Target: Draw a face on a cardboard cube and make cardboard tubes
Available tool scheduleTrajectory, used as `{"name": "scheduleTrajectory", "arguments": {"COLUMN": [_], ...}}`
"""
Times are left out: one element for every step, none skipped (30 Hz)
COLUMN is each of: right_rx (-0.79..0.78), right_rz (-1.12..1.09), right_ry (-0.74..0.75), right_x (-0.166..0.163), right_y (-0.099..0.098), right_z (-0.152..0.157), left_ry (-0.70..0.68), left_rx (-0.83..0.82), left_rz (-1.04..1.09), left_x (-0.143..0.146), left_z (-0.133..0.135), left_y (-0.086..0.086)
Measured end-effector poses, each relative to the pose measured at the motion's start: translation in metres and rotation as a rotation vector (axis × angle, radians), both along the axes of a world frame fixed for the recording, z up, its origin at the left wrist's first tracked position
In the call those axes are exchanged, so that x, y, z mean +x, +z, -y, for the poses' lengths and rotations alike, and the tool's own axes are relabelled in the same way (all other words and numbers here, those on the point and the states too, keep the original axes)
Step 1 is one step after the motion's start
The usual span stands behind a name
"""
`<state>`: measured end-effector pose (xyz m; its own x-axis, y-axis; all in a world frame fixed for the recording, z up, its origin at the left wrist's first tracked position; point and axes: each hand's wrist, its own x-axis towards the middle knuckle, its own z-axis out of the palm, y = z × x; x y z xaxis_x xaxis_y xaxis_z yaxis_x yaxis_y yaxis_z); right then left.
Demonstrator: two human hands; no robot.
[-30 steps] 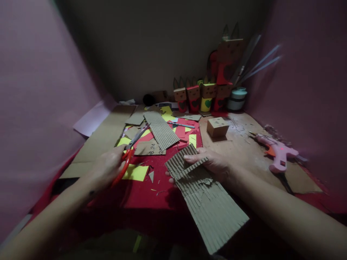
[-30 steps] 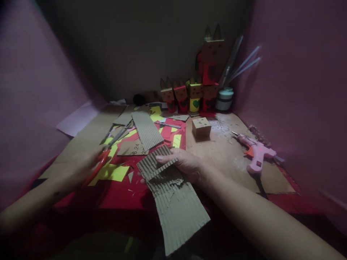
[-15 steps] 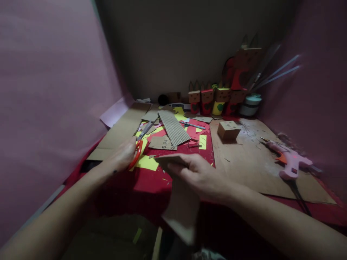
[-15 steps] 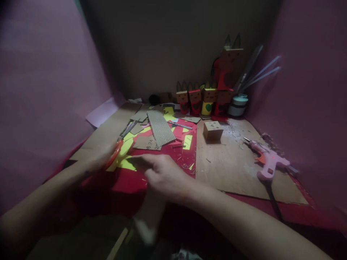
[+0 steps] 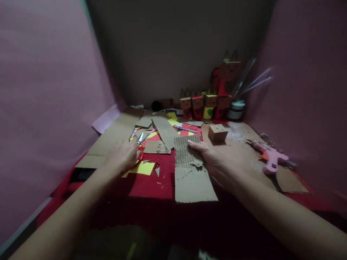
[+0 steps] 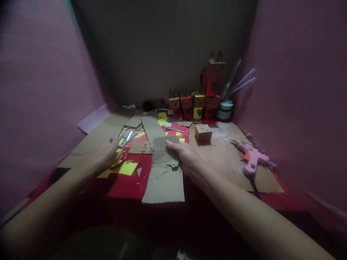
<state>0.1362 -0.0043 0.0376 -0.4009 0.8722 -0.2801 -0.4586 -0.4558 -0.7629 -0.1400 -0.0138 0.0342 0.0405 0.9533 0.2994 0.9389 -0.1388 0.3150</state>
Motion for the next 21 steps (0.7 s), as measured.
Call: {"name": "scheduleTrajectory", "arguments": {"right_rx": [-0.010,-0.024,-0.038,-0.046,-0.044,-0.032,-0.006,0.028,0.064,0.095,0.120,0.139,0.156,0.174,0.194,0.216,0.232,0.240,0.242,0.241,0.238], "right_rz": [-0.028,-0.053,-0.075,-0.094,-0.115,-0.138,-0.161,-0.183,-0.202,-0.215,-0.219,-0.216,-0.212,-0.207,-0.199,-0.189,-0.179,-0.166,-0.152,-0.139,-0.128], "right_ry": [-0.019,-0.032,-0.041,-0.046,-0.053,-0.063,-0.076,-0.091,-0.101,-0.108,-0.106,-0.097,-0.087,-0.079,-0.073,-0.075,-0.076,-0.072,-0.069,-0.066,-0.065], "right_x": [0.002,0.003,0.004,0.004,0.004,0.003,0.003,0.002,0.002,0.003,0.004,0.006,0.009,0.012,0.016,0.019,0.023,0.026,0.029,0.031,0.033], "right_y": [0.000,0.000,0.000,-0.001,-0.002,-0.003,-0.005,-0.007,-0.008,-0.009,-0.010,-0.010,-0.009,-0.009,-0.008,-0.007,-0.007,-0.006,-0.006,-0.006,-0.005], "right_z": [-0.003,-0.006,-0.009,-0.013,-0.015,-0.017,-0.018,-0.018,-0.017,-0.016,-0.015,-0.013,-0.012,-0.012,-0.011,-0.011,-0.011,-0.011,-0.012,-0.011,-0.011], "left_ry": [-0.038,-0.116,-0.264,-0.404,-0.497,-0.546,-0.573,-0.582,-0.575,-0.561,-0.547,-0.536,-0.530,-0.535,-0.555,-0.582,-0.611,-0.630,-0.629,-0.593,-0.522], "left_rx": [0.017,0.018,0.018,0.025,0.046,0.095,0.114,0.137,0.142,0.127,0.104,0.073,0.044,0.032,0.028,0.016,-0.012,-0.047,-0.080,-0.103,-0.112], "left_rz": [-0.019,-0.032,0.005,0.063,0.112,0.175,0.241,0.321,0.399,0.475,0.543,0.596,0.630,0.645,0.635,0.598,0.545,0.501,0.480,0.490,0.529], "left_x": [0.011,0.023,0.036,0.049,0.061,0.073,0.083,0.091,0.098,0.104,0.108,0.112,0.115,0.117,0.118,0.118,0.117,0.116,0.114,0.112,0.111], "left_z": [0.009,0.019,0.028,0.037,0.045,0.051,0.055,0.057,0.057,0.056,0.054,0.052,0.050,0.048,0.047,0.046,0.045,0.044,0.043,0.041,0.039], "left_y": [0.003,0.005,0.006,0.005,0.004,0.001,-0.002,-0.004,-0.005,-0.005,-0.004,-0.002,0.001,0.004,0.007,0.010,0.014,0.017,0.020,0.023,0.026]}}
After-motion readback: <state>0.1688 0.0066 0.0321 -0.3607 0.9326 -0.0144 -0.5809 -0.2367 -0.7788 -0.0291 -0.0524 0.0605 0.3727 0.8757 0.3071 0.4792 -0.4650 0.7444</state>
